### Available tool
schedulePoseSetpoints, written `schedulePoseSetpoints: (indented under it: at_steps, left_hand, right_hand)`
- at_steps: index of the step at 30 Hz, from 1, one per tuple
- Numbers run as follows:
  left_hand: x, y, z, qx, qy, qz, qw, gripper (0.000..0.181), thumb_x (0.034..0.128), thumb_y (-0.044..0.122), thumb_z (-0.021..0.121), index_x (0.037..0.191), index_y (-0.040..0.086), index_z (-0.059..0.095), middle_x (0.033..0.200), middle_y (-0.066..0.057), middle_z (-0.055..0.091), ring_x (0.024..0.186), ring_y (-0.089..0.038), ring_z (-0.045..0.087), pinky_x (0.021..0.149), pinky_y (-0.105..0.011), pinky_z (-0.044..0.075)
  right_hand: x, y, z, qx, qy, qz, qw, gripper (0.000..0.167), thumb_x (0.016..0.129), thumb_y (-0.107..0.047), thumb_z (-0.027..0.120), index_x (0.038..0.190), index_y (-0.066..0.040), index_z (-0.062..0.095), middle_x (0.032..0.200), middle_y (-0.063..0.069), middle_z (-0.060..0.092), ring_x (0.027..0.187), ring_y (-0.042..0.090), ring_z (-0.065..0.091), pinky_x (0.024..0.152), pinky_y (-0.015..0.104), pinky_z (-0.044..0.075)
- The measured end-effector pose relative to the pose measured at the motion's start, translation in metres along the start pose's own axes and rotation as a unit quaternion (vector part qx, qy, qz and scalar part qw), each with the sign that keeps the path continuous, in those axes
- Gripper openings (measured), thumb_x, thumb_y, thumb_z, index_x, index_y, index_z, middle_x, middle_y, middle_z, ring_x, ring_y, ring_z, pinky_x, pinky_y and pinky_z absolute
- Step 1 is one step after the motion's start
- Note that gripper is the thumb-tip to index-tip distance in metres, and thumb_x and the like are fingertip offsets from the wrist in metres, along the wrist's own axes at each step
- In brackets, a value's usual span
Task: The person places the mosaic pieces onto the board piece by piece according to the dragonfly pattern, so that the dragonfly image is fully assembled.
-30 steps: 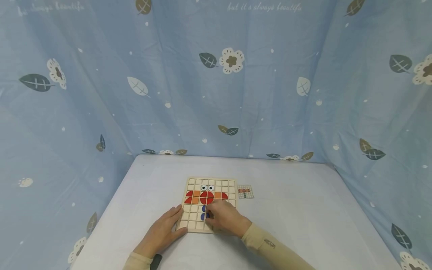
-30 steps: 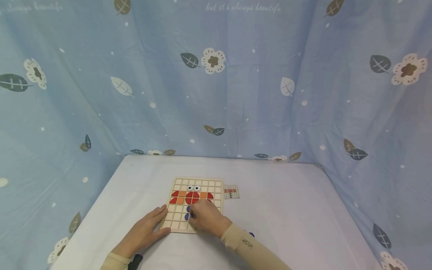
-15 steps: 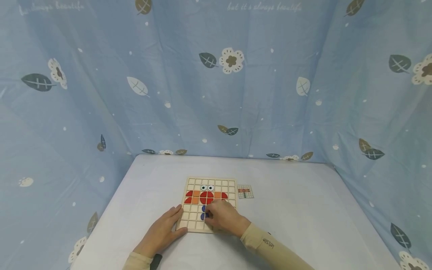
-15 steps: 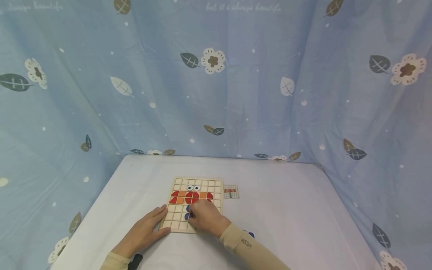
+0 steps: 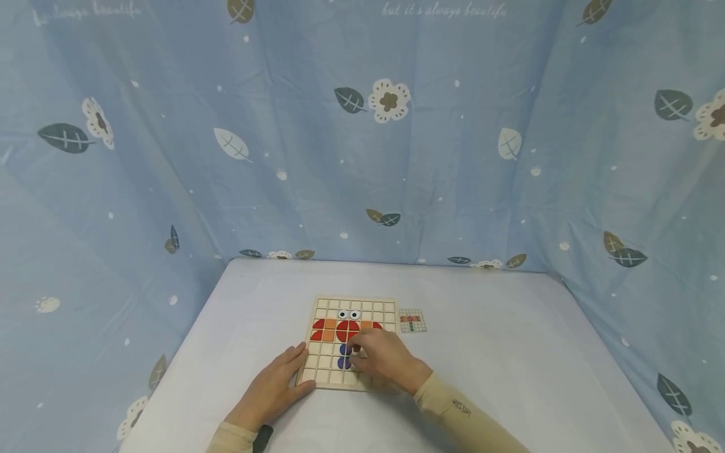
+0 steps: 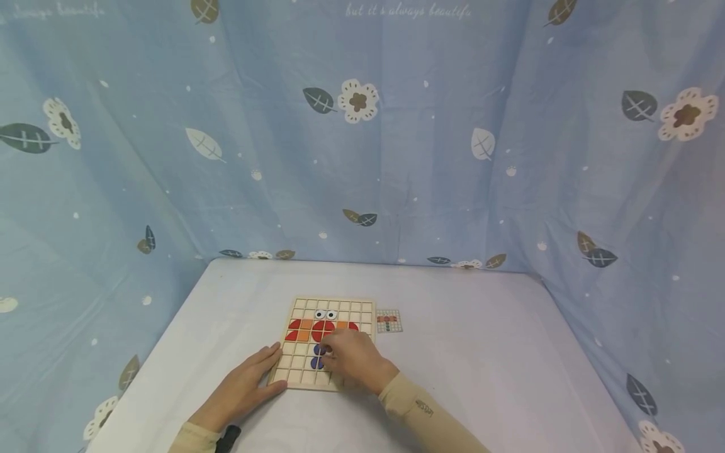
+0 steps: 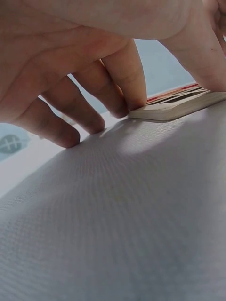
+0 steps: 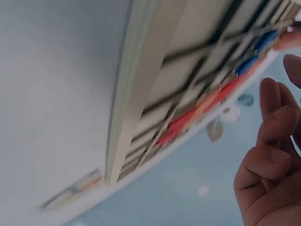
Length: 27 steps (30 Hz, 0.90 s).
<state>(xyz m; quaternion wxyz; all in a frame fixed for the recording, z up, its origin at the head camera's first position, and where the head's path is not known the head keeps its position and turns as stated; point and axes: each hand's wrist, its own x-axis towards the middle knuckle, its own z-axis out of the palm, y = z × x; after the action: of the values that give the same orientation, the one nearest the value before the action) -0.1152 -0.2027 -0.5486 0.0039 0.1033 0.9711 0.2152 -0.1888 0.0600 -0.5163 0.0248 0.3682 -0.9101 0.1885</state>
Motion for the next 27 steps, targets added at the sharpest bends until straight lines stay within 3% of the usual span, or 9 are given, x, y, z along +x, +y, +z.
schedulePoseSetpoints:
  at_steps: [9,17,21,24,27]
  left_hand:
    - [0.000,0.002,-0.001,-0.001,-0.001,0.000,1.0000,0.075,0.0880,0.046,0.076,0.145,0.003,0.055,0.156,-0.007,0.047,0.144,-0.033,0.041,0.116,-0.050,0.038]
    - [0.001,0.002,-0.001,-0.005,-0.004,-0.006,1.0000,0.074,0.0879,0.046,0.077,0.145,0.003,0.055,0.156,-0.006,0.046,0.144,-0.033,0.040,0.116,-0.050,0.038]
    - [0.002,0.001,0.001,-0.004,-0.004,-0.010,0.9999,0.075,0.0878,0.048,0.076,0.146,0.005,0.055,0.156,-0.005,0.046,0.144,-0.032,0.040,0.116,-0.050,0.038]
    - [0.002,0.001,0.001,-0.003,-0.002,-0.009,1.0000,0.075,0.0877,0.048,0.076,0.146,0.005,0.055,0.156,-0.005,0.046,0.144,-0.032,0.040,0.116,-0.050,0.038]
    - [0.001,0.001,0.000,0.001,-0.002,-0.006,1.0000,0.075,0.0876,0.047,0.076,0.146,0.004,0.055,0.156,-0.005,0.047,0.144,-0.033,0.041,0.116,-0.050,0.038]
  right_hand:
    - [-0.020,0.031,-0.029,-0.001,0.107,-0.056,0.9926,0.018,0.087,-0.017,0.080,0.105,-0.013,0.077,0.095,-0.004,0.074,0.082,0.013,0.071,0.069,0.026,0.059]
    - [-0.046,0.044,-0.048,-0.005,0.092,-0.024,0.9955,0.021,0.090,-0.025,0.078,0.111,-0.019,0.076,0.101,-0.009,0.071,0.087,0.009,0.066,0.072,0.025,0.058]
    - [-0.061,0.051,-0.052,-0.015,0.091,-0.005,0.9957,0.024,0.089,-0.025,0.080,0.113,-0.022,0.075,0.110,-0.009,0.070,0.104,0.012,0.067,0.081,0.028,0.060]
    - [-0.073,0.056,-0.054,-0.013,0.095,0.007,0.9954,0.026,0.087,-0.024,0.081,0.113,-0.023,0.075,0.110,-0.010,0.070,0.096,0.011,0.067,0.075,0.025,0.059]
    - [-0.086,0.063,-0.055,-0.012,0.094,0.017,0.9953,0.028,0.086,-0.023,0.083,0.113,-0.024,0.075,0.105,-0.012,0.070,0.075,0.005,0.058,0.062,0.020,0.052]
